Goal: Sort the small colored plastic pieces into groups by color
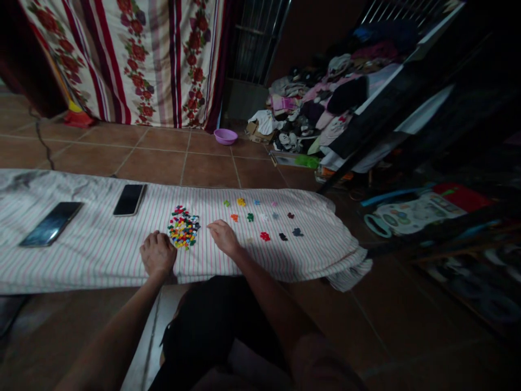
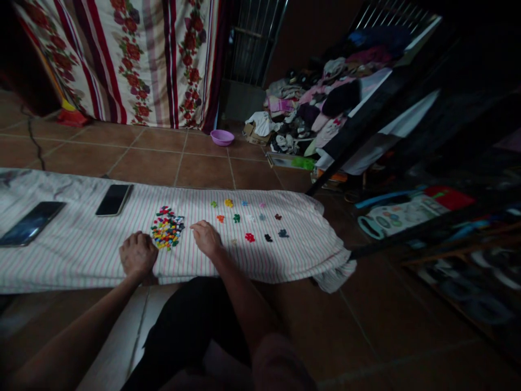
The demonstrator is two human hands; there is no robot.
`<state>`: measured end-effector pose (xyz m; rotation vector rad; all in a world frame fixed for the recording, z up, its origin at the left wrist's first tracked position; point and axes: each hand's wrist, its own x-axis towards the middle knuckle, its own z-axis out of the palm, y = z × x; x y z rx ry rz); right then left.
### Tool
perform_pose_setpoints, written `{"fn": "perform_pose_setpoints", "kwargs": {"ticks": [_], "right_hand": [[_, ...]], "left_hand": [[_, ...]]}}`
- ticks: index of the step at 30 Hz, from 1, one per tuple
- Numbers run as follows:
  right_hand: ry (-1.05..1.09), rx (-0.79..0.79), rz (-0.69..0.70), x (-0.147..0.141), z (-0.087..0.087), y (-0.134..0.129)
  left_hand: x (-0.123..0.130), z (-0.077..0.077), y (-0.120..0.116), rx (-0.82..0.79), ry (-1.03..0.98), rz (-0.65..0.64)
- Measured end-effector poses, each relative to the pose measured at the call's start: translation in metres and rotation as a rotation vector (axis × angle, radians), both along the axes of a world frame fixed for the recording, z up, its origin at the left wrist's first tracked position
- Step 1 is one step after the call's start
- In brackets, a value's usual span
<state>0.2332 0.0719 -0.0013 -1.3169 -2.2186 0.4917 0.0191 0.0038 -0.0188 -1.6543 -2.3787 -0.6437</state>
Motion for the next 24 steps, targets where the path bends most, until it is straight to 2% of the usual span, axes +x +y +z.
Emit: {"fn": "perform_pose_setpoints", "kwargs": {"ticks": [4, 7, 24], "right_hand": [[-0.092, -0.109, 0.012, -0.025, -0.001, 0.003], [-0.132, -0.126, -0.009, -0.035, -0.002, 0.005], [-0.133, -0.104, -0.087, -0.055, -0.005, 0.01]], "left_hand": [[0.0, -0.002, 0.0, 0.005, -0.024, -0.01], [0.0, -0.002, 0.0, 0.016, -0.042, -0.008], [0.001, 0.0, 0.0, 0.008, -0.081, -0.019]]}}
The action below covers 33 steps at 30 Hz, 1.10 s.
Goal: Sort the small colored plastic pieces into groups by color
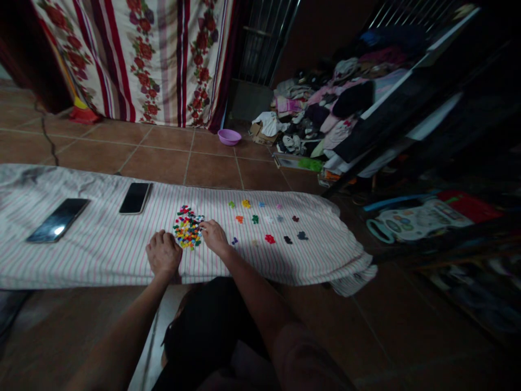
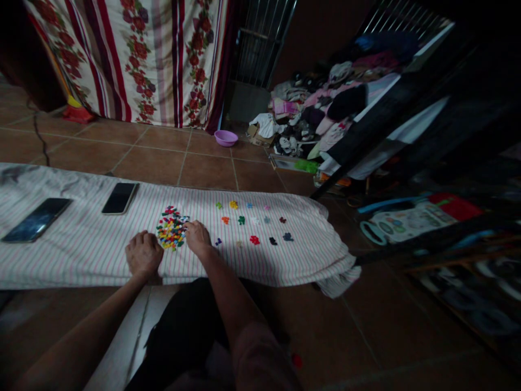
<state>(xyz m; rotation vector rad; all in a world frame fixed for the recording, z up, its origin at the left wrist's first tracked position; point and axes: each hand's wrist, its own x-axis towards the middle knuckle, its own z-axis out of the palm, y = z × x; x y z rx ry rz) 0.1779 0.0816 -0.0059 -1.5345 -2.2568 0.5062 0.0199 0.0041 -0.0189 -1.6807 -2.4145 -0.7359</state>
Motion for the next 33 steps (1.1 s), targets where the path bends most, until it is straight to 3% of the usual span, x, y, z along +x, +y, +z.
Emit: {"fn": "perform_pose_setpoints", "kwargs": {"ticks": [14, 33], "right_hand": [[0.009, -0.001, -0.015, -0.002, -0.008, -0.005], [0.149, 0.049, -0.07, 0.01, -0.001, -0.011]], "left_hand": [[0.002, 0.003, -0.001, 0.008, 0.006, 0.006], [0.001, 0.004, -0.001, 0.008, 0.051, 0.024]]}}
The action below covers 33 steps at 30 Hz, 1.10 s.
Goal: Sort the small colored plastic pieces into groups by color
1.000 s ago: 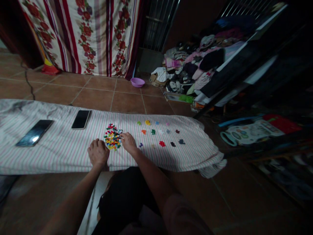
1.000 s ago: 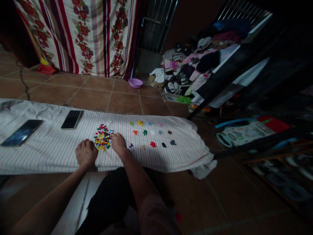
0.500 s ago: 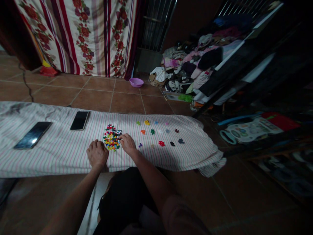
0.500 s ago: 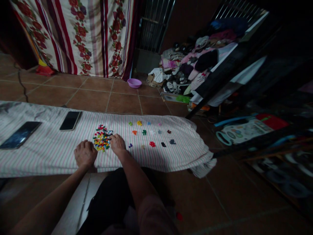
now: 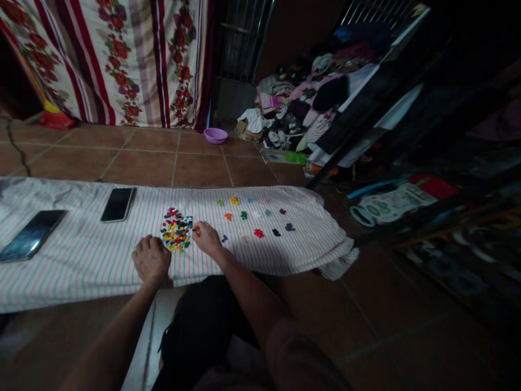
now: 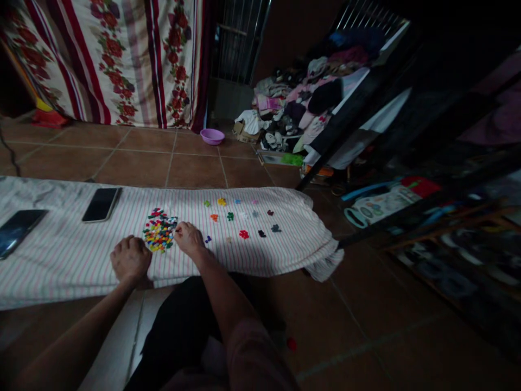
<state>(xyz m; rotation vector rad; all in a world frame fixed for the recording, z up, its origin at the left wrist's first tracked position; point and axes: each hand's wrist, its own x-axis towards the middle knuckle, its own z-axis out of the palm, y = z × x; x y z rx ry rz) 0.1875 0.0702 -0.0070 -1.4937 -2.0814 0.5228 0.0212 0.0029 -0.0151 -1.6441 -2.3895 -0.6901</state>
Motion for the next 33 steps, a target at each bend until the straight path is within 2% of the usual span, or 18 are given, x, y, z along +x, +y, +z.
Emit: {"fn": "perform_pose_setpoints", "kwargs": {"ticks": [4, 7, 11, 14, 18, 22, 27, 33], "right_hand": [[0.055, 0.036, -0.07, 0.014, 0.001, -0.002], [0.124, 0.094, -0.143, 0.04, 0.0, -0.003], [0.212, 0.231, -0.223, 0.095, -0.001, -0.002], [0.208, 0.298, -0.342, 0.143, -0.003, -0.003], [0.153, 0.355, -0.496, 0.203, -0.009, -0.01], [0.127, 0.377, -0.64, 0.246, -0.019, -0.019], [0.148, 0.326, -0.754, 0.27, -0.031, -0.023], [0.145, 0.238, -0.814, 0.273, -0.042, -0.02]], "left_hand": [[0.0, 0.0, -0.001, -0.002, -0.003, 0.001], [0.0, 0.001, -0.002, -0.011, 0.01, -0.001], [0.001, 0.0, -0.002, 0.003, 0.037, 0.018], [0.001, -0.001, -0.001, -0.002, 0.034, 0.023], [0.0, -0.001, -0.001, -0.007, 0.027, 0.024], [0.0, 0.001, -0.001, -0.016, -0.008, 0.008], [-0.001, -0.004, 0.0, 0.009, 0.006, 0.012], [-0.002, -0.007, -0.001, 0.019, 0.019, 0.003]]}}
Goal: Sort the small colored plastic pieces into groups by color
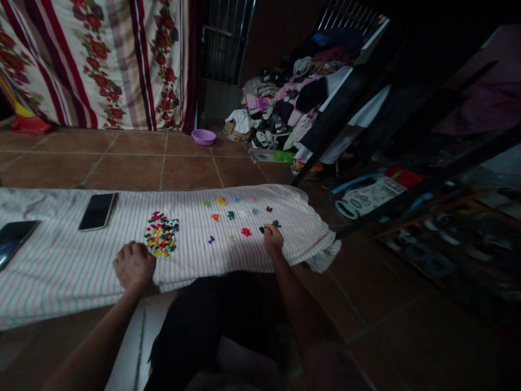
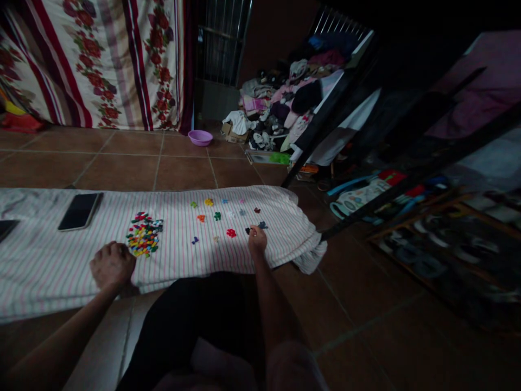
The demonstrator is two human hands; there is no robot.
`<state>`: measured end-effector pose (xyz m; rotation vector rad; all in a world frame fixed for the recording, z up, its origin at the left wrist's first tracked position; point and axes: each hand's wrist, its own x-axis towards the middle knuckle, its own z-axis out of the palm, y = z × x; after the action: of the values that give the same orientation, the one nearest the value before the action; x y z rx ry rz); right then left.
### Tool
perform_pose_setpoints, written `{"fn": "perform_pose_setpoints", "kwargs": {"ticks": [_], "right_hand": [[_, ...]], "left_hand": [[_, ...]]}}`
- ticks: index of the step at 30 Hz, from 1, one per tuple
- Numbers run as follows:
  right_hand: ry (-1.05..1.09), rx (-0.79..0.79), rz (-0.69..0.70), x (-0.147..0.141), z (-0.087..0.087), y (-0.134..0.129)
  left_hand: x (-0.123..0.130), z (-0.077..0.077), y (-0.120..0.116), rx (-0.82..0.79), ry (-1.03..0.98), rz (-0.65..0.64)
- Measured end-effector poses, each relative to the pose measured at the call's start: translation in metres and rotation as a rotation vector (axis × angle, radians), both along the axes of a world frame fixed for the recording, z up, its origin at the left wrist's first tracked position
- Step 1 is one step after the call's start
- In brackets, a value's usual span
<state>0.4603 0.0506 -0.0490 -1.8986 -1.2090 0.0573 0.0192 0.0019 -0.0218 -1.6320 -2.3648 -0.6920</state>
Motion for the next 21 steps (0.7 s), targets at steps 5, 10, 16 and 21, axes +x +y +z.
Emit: {"fn": "perform_pose_setpoints", "kwargs": {"ticks": [5, 10, 16, 21], "right_hand": [[-0.02, -0.05, -0.013, -0.001, -0.006, 0.001], [-0.113, -0.01, 0.066, -0.003, -0.009, -0.003], [-0.18, 0.019, 0.133, -0.006, -0.012, -0.007], [-0.215, 0.021, 0.168, -0.007, -0.012, -0.007]], "left_hand": [[0.003, 0.006, -0.001, -0.013, 0.021, 0.02], [0.005, 0.01, -0.001, -0.028, 0.022, 0.023], [0.005, 0.01, -0.001, -0.018, -0.029, 0.02], [0.005, 0.011, -0.001, -0.027, -0.029, 0.022]]}}
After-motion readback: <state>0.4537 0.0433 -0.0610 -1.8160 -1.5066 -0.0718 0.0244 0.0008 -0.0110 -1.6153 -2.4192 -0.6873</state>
